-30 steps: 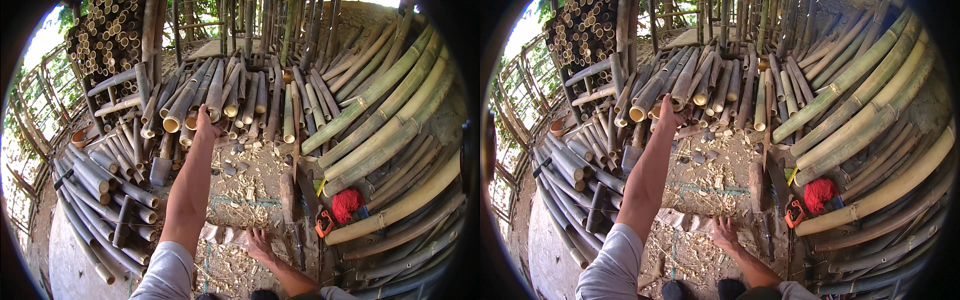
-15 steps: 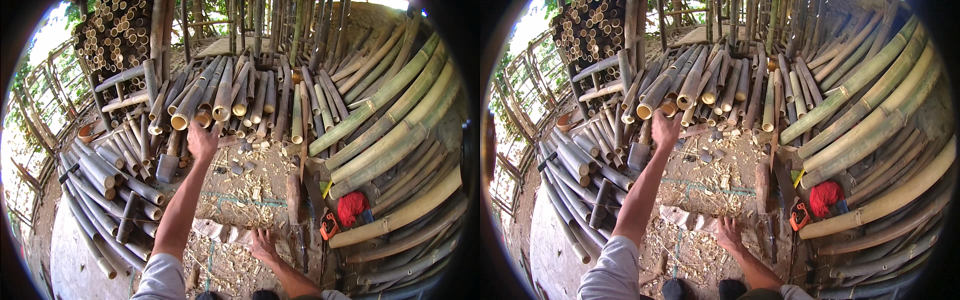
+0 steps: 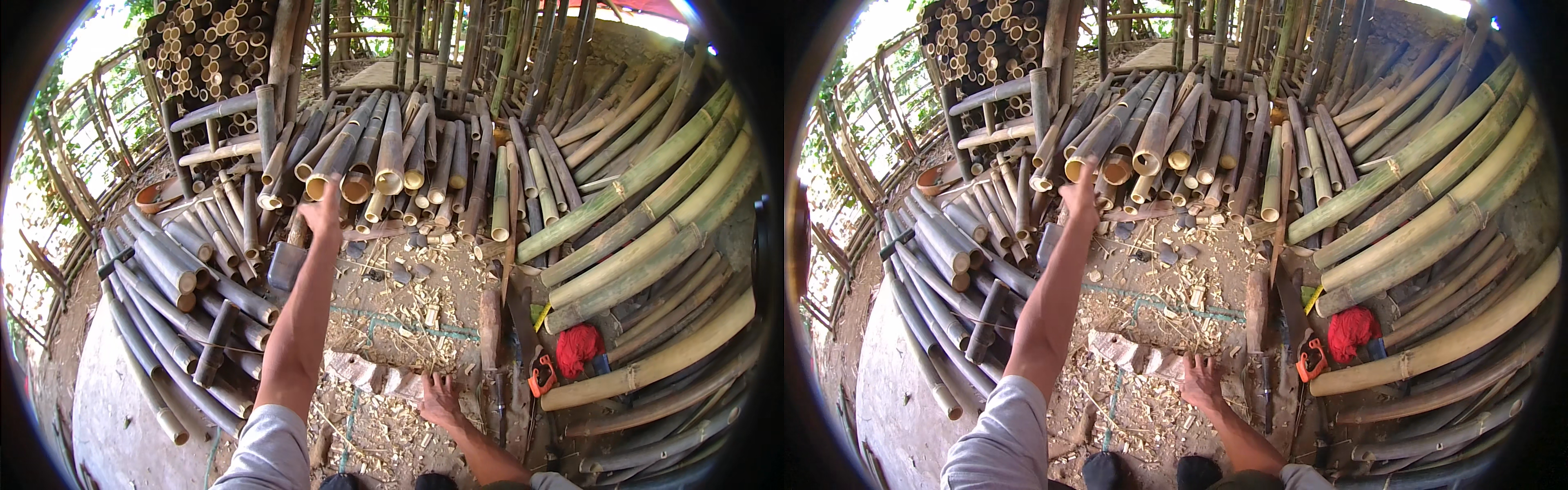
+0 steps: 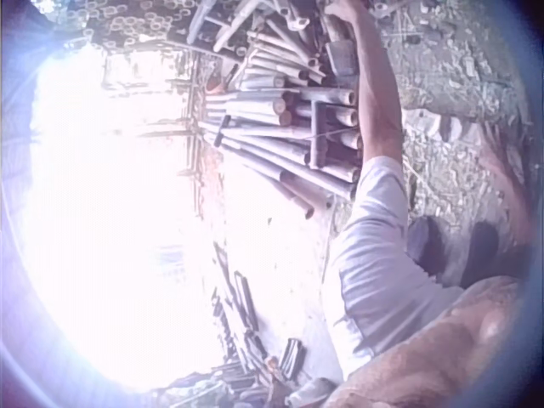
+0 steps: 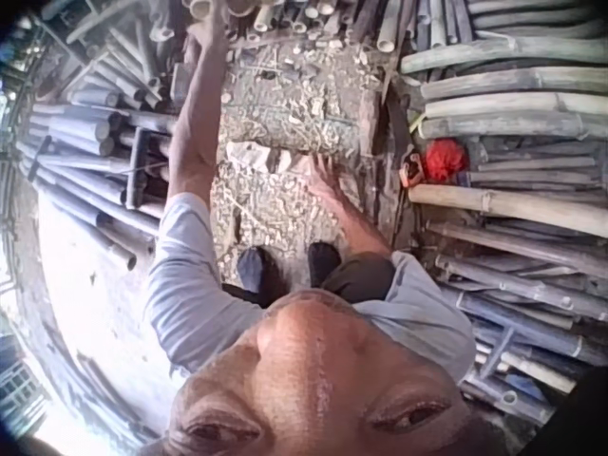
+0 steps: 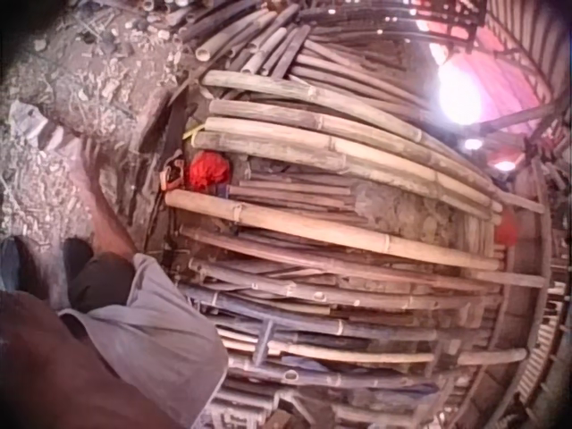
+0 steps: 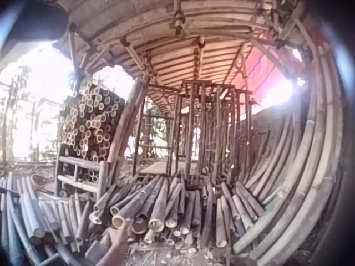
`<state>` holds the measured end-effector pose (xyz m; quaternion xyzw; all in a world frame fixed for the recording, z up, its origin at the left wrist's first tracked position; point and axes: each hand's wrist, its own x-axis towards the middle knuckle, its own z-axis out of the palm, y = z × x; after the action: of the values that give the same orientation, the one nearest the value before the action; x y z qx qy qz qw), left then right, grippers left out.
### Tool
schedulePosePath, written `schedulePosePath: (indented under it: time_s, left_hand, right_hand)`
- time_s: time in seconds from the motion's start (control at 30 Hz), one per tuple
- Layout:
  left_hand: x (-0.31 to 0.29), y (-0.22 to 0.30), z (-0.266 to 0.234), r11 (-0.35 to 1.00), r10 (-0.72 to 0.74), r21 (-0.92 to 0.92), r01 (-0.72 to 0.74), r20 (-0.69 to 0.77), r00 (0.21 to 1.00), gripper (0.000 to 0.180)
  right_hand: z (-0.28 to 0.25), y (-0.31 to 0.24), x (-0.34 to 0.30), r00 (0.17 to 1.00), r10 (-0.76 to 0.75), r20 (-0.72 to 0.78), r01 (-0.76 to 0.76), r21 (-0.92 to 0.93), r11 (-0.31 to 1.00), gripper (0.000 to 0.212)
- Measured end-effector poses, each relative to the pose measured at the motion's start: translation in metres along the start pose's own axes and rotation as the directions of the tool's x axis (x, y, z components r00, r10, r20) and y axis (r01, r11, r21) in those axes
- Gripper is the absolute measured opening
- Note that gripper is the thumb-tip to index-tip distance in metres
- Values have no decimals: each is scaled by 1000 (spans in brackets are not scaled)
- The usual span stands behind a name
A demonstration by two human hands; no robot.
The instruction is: The person uses a knife to split a long bamboo pole lengthwise into two halves. They then pick up another bamboo pole, inspect it, and place it on a pile of other bamboo poles.
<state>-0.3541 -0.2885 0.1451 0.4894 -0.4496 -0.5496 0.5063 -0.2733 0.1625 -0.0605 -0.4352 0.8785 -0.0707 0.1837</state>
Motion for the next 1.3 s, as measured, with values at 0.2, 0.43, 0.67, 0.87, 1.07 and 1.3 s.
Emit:
schedulePosePath:
  time_s: [0.2, 0.43, 0.67, 0.87, 1.07, 1.3]
  left_hand:
    - [76, -41, -12, 999, 48, -33, -41, 277, 960, 36]
    - [18, -38, 55, 844, 235, 435, -312, 223, 946, 48]
    - [-5, -32, 84, 760, -395, -342, 553, 433, 810, 19]
    - [-5, -11, 59, 642, -380, -441, 627, 527, 760, 20]
    - [-11, -25, 14, 813, -330, -252, 525, 543, 772, 21]
    - [-121, -5, -201, 957, -287, 145, 252, 610, 739, 33]
  right_hand:
    - [4, -27, 10, 979, -190, -68, 196, 96, 976, 85]
    - [-2, 9, -4, 997, -70, -39, 71, 19, 997, 80]
    - [-5, 11, -6, 995, -81, -60, 82, 10, 997, 80]
    - [6, 6, 2, 987, -129, -94, 130, 2, 992, 80]
    - [2, 0, -2, 993, -77, -90, 79, 12, 997, 80]
    - [7, -2, -5, 994, 9, -110, -14, -39, 999, 80]
